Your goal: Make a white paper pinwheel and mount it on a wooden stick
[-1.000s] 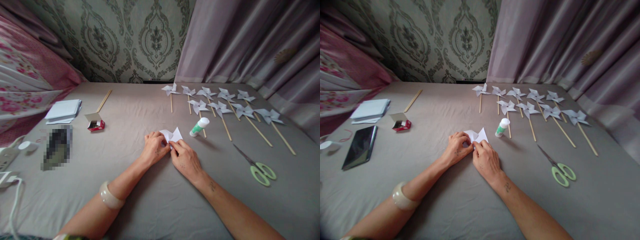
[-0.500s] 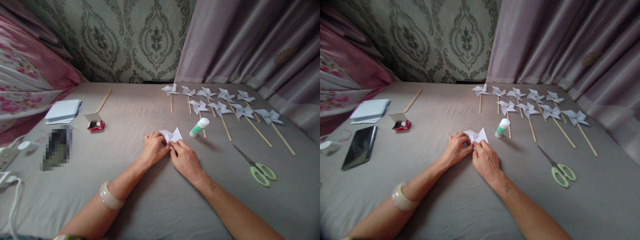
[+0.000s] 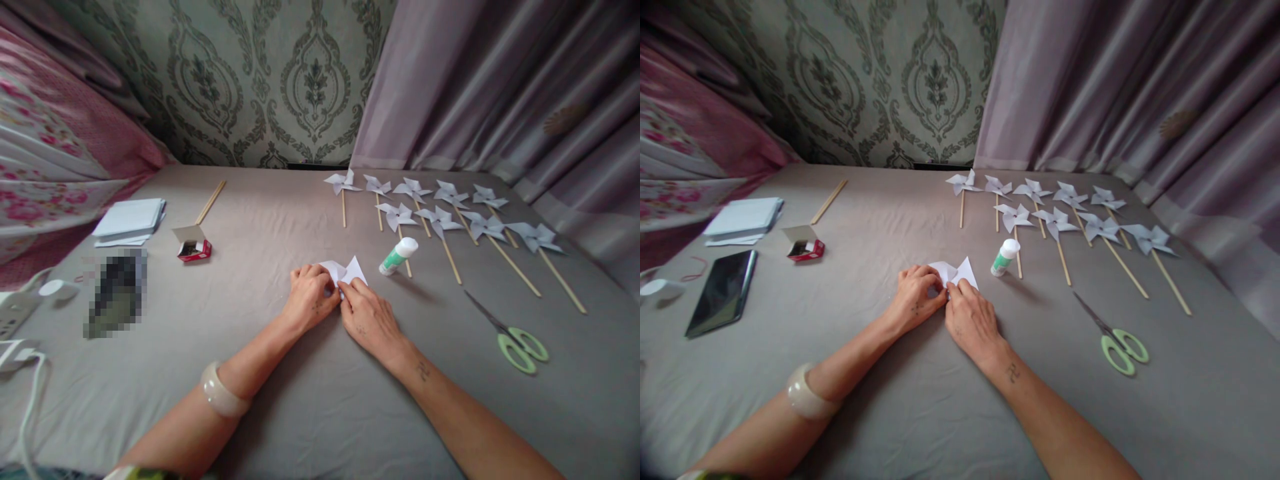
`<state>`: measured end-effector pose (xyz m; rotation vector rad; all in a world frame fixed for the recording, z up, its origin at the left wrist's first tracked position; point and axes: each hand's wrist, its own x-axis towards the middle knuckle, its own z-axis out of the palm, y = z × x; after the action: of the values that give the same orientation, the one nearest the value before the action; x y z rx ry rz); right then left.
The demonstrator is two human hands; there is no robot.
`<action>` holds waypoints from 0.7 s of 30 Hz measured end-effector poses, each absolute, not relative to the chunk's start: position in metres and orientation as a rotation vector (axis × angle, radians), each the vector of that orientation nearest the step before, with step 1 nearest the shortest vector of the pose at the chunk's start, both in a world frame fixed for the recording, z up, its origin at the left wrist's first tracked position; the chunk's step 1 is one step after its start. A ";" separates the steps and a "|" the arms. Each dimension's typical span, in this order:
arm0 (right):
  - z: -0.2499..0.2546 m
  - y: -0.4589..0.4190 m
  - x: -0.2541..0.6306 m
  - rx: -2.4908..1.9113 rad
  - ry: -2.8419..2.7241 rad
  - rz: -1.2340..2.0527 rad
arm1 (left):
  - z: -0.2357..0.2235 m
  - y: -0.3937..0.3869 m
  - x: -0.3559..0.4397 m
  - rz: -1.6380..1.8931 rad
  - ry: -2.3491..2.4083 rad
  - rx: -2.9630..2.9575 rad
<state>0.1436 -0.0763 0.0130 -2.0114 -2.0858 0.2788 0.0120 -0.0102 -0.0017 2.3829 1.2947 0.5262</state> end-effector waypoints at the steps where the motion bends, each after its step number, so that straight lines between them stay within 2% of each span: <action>1: 0.015 -0.076 0.144 -2.014 -2.102 0.282 | -0.001 -0.011 0.012 0.530 1.290 2.394; 12: 0.027 -0.056 0.155 -1.926 -2.278 0.263 | 0.009 -0.016 0.000 0.776 1.519 2.236; 21: 0.022 -0.050 0.160 -1.957 -2.163 0.372 | 0.008 -0.014 0.002 0.707 1.460 2.323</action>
<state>0.1603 -0.0502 0.0224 -1.9573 -2.1631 0.3725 0.0019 -0.0142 0.0075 2.3233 1.4599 0.7066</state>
